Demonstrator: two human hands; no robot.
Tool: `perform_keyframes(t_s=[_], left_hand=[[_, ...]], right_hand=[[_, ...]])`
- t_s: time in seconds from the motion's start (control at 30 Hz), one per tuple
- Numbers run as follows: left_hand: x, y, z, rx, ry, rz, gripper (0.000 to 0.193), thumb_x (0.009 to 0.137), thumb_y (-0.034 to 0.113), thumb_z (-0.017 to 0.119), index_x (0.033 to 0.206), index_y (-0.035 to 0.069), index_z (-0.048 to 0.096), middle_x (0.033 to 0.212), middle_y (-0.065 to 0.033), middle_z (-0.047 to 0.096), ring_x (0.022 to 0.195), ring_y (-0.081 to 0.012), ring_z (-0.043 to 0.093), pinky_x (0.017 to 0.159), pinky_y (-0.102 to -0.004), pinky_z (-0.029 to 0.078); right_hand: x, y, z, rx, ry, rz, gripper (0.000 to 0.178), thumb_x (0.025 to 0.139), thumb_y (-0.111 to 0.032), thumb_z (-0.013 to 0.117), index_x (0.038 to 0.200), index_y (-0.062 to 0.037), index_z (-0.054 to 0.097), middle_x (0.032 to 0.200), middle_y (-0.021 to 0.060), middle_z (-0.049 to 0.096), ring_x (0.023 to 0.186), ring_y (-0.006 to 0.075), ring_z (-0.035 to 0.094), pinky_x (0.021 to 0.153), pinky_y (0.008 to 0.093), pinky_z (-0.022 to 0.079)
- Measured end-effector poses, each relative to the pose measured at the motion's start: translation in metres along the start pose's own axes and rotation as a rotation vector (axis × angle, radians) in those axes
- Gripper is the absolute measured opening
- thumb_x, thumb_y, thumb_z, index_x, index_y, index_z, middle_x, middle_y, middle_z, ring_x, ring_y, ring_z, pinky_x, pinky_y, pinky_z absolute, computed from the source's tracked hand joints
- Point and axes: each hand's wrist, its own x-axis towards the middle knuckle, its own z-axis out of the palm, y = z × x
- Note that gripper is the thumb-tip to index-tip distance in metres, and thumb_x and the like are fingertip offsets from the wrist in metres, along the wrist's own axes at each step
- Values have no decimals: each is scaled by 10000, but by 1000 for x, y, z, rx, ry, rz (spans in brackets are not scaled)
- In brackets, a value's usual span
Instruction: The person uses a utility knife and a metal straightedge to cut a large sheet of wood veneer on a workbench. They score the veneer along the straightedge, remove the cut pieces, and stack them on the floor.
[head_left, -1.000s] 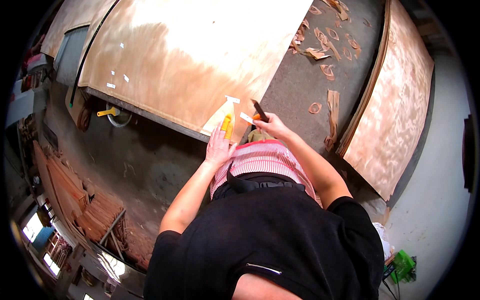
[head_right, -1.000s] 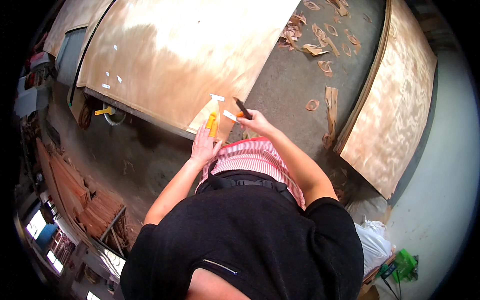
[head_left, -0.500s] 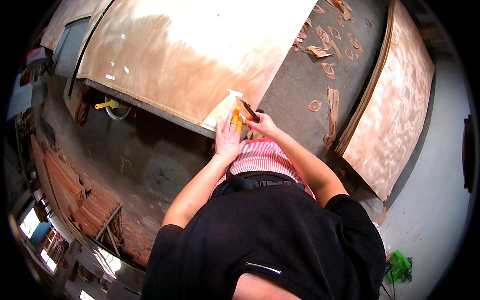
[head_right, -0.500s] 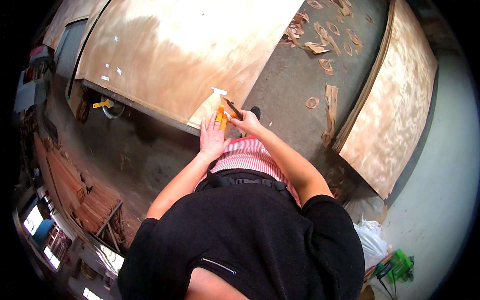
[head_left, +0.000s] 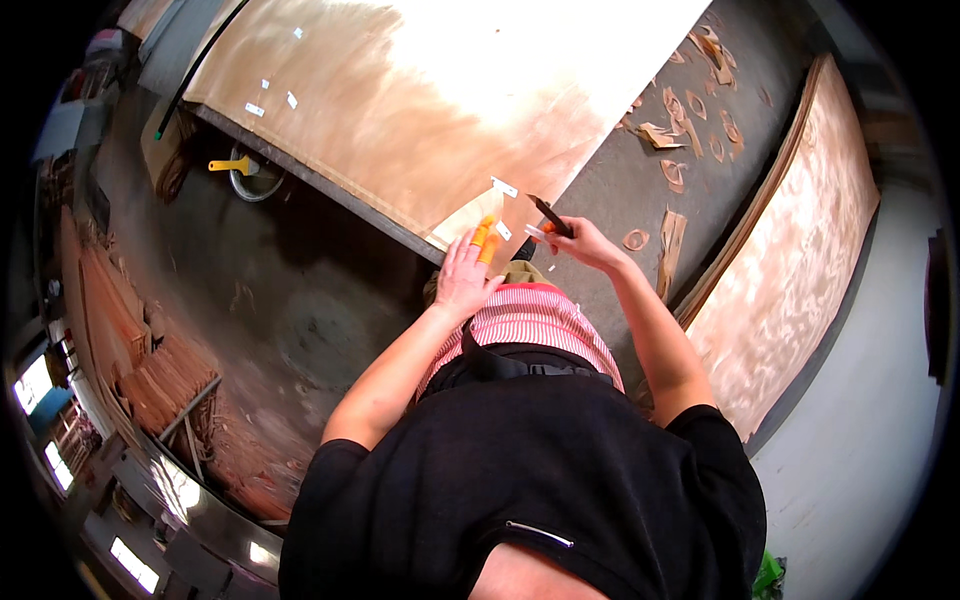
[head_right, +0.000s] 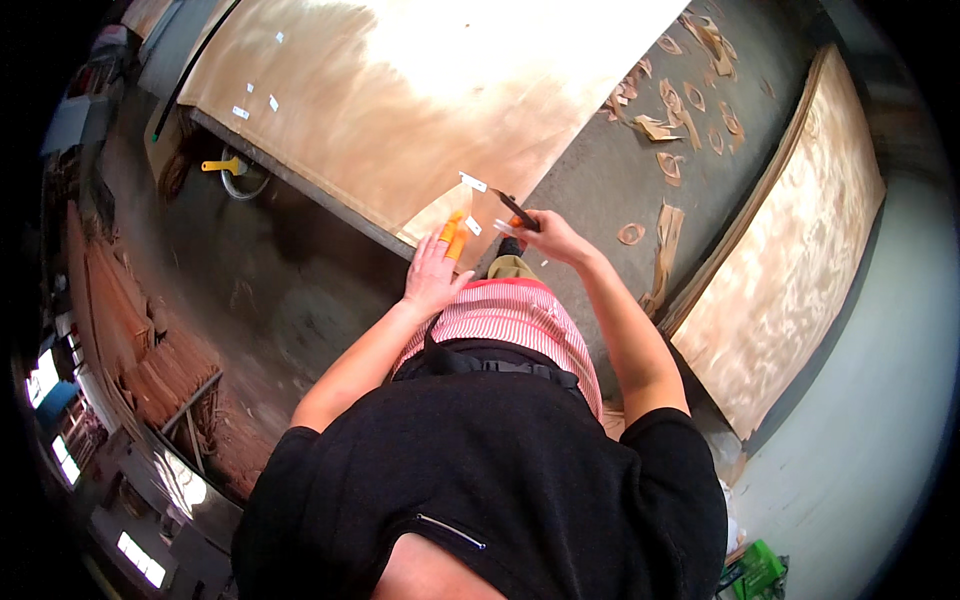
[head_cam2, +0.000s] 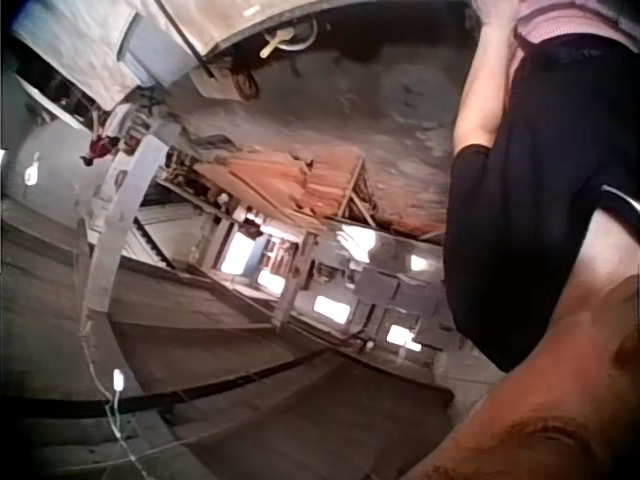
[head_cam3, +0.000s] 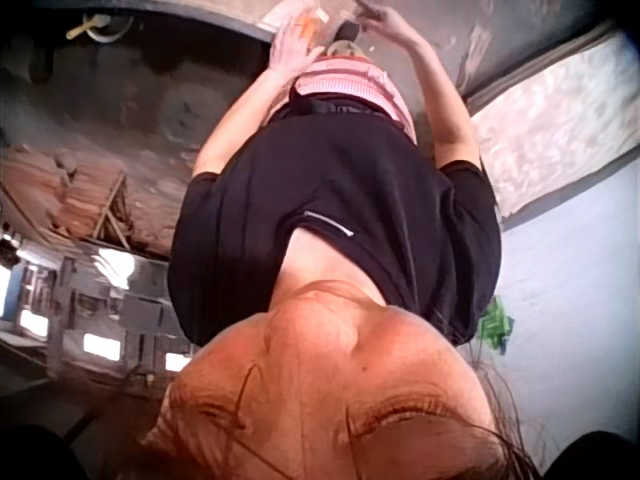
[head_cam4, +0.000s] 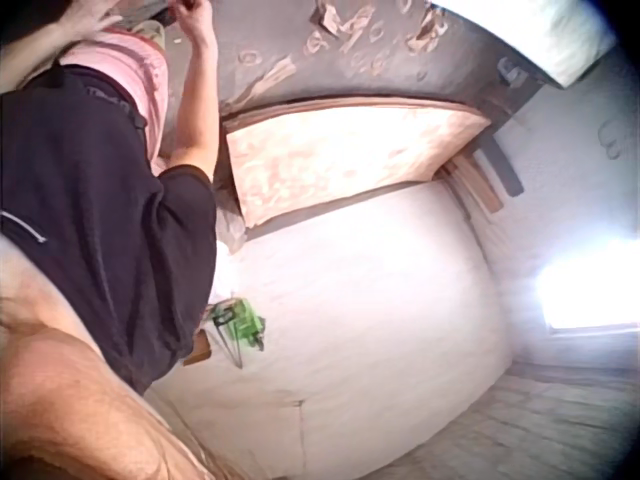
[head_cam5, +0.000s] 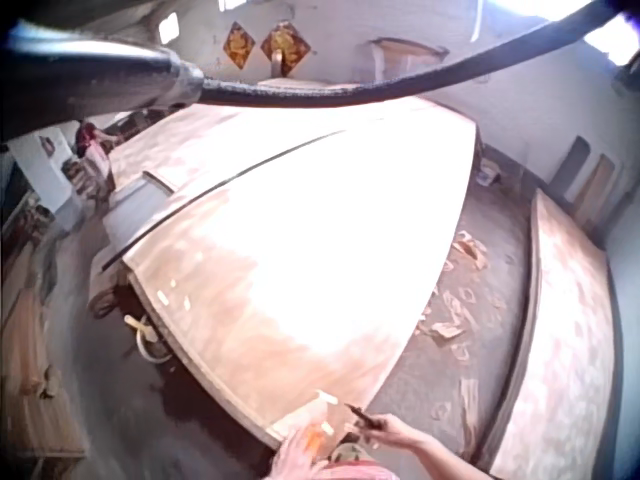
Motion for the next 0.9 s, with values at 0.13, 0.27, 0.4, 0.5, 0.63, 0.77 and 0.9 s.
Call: perform_keyframes(t_s=[0.13, 0.27, 0.4, 0.5, 0.63, 0.77, 0.9], left_hand=[[-23, -16, -18, 45, 50, -55, 677, 721, 334, 610, 1251, -10, 367, 1286, -181, 328, 1256, -305, 238, 1036, -438, 182], [-34, -27, -17, 67, 84, -85, 651, 711, 303, 629, 1205, -47, 390, 1250, -190, 359, 1245, -300, 266, 1022, -457, 214], [-42, -31, -29, 30, 123, -83, 602, 710, 249, 618, 1182, -59, 408, 1217, -197, 394, 1219, -311, 307, 1011, -452, 243], [-53, -36, -38, 4, 223, -122, 561, 727, 215, 594, 1185, -55, 414, 1215, -205, 408, 1194, -323, 339, 1006, -433, 260], [-41, -34, -44, 28, 208, -112, 643, 722, 263, 610, 1238, -30, 361, 1272, -176, 351, 1234, -296, 286, 1015, -458, 220], [-24, -32, -42, 141, -6, -154, 779, 692, 389, 638, 1272, -19, 316, 1317, -153, 292, 1277, -263, 206, 1023, -498, 165], [-20, -31, -42, 220, -65, -176, 820, 669, 446, 645, 1259, -31, 333, 1320, -148, 293, 1281, -259, 200, 1020, -512, 154]], right_hand=[[25, -24, 53, 241, -1, -24, 198, 814, -129, 583, 965, 0, 575, 706, -15, 557, 635, 64, 509, 584, 205, 406], [59, -39, 102, 330, -62, -2, 194, 816, -140, 585, 943, 4, 564, 703, -6, 573, 624, 66, 522, 569, 201, 426], [81, -34, 120, 142, 62, -20, 144, 803, -143, 586, 846, -6, 580, 647, 13, 602, 579, 66, 541, 545, 210, 436], [81, -37, 121, 149, 63, 9, 137, 794, -144, 589, 811, -8, 587, 625, 20, 611, 572, 66, 552, 557, 209, 444], [78, -46, 121, 156, 72, 75, 147, 791, -143, 592, 825, -1, 595, 629, 22, 614, 574, 69, 559, 568, 209, 451], [81, -42, 116, 83, 43, 36, 165, 760, -110, 604, 863, 16, 581, 677, 73, 616, 606, 115, 588, 581, 227, 473], [78, -56, 107, -575, 37, -58, 307, 669, -231, 657, 894, -26, 613, 718, 135, 614, 672, 223, 608, 624, 322, 478]])
